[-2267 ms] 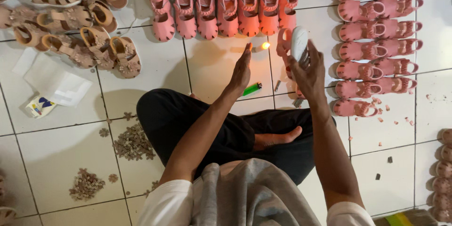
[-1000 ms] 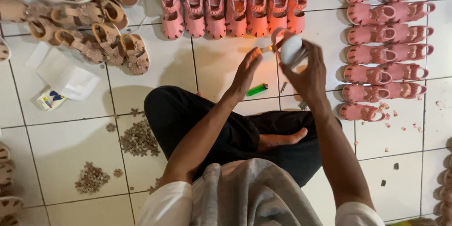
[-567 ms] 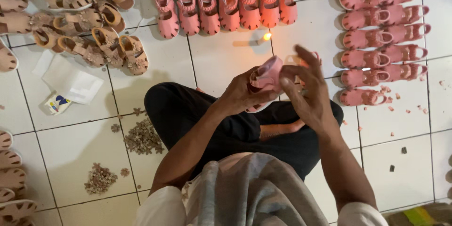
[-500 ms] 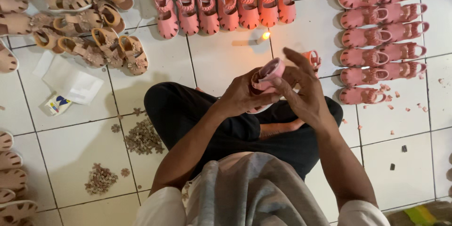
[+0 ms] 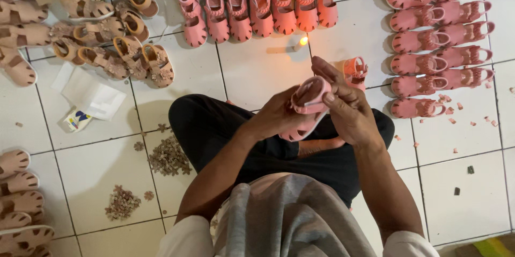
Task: The person sits on the floor and holds pink children's sandals one at a time, passing their edges over the flame of a lit candle and using a lighter to melt and smooth rough edges. They rotate each sandal to treat different areas, then place the finished sandal into rows of completed sandals on the floor.
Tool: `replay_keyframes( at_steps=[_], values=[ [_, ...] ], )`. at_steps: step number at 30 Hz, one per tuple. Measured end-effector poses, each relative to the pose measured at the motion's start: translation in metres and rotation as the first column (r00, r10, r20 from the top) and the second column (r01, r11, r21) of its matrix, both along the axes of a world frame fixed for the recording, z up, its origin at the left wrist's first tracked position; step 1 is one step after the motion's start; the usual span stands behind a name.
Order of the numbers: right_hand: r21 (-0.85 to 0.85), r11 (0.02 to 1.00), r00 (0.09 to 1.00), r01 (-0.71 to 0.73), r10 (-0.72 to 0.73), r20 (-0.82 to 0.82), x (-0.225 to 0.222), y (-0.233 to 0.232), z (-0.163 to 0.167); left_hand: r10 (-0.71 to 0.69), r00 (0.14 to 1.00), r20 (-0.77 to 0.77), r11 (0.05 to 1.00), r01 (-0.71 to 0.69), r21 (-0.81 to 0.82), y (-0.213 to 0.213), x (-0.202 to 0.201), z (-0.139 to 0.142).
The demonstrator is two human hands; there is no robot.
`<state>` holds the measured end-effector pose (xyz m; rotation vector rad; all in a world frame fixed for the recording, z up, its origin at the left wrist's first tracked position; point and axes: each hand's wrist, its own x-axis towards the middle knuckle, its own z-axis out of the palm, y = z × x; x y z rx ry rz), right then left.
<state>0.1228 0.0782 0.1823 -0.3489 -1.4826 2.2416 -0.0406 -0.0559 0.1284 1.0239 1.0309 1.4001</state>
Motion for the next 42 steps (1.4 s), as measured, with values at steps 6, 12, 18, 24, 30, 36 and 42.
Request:
replay_keyframes(
  at_steps=[6, 12, 18, 24, 30, 36, 42],
  values=[
    [0.071, 0.988, 0.987, -0.138, 0.144, -0.074, 0.012, 0.000, 0.003, -0.171, 0.588, 0.791, 0.954, 0.299, -0.015, -0.016, -0.001, -0.022],
    [0.337, 0.940, 0.970, 0.056, -0.131, 0.205, 0.026, -0.001, 0.017, -0.080, 0.893, 0.443, 0.994, 0.103, -0.028, -0.014, 0.003, -0.022],
    [0.533, 0.846, 0.825, -0.011, -0.294, 0.483, 0.036, -0.019, 0.016, -0.014, 0.911, 0.411, 0.995, 0.054, -0.087, -0.023, 0.012, 0.012],
    [0.642, 0.766, 0.881, 0.027, -0.321, 0.346, 0.033, -0.027, 0.021, 0.046, 0.997, 0.060, 0.996, -0.050, 0.069, -0.030, 0.015, 0.036],
    [0.746, 0.664, 0.860, -0.060, -0.345, 0.376, 0.035, -0.024, 0.027, 0.064, 0.995, -0.078, 0.991, -0.054, 0.124, -0.028, 0.015, 0.046],
    [0.818, 0.572, 0.839, -0.066, -0.411, 0.355, 0.039, -0.025, 0.010, 0.073, 0.983, -0.167, 0.990, -0.051, 0.132, -0.030, 0.019, 0.051],
    [0.828, 0.560, 0.850, -0.040, -0.416, 0.323, 0.045, -0.025, 0.003, 0.152, 0.931, -0.333, 0.974, -0.084, 0.208, -0.027, 0.018, 0.048]
  ],
)
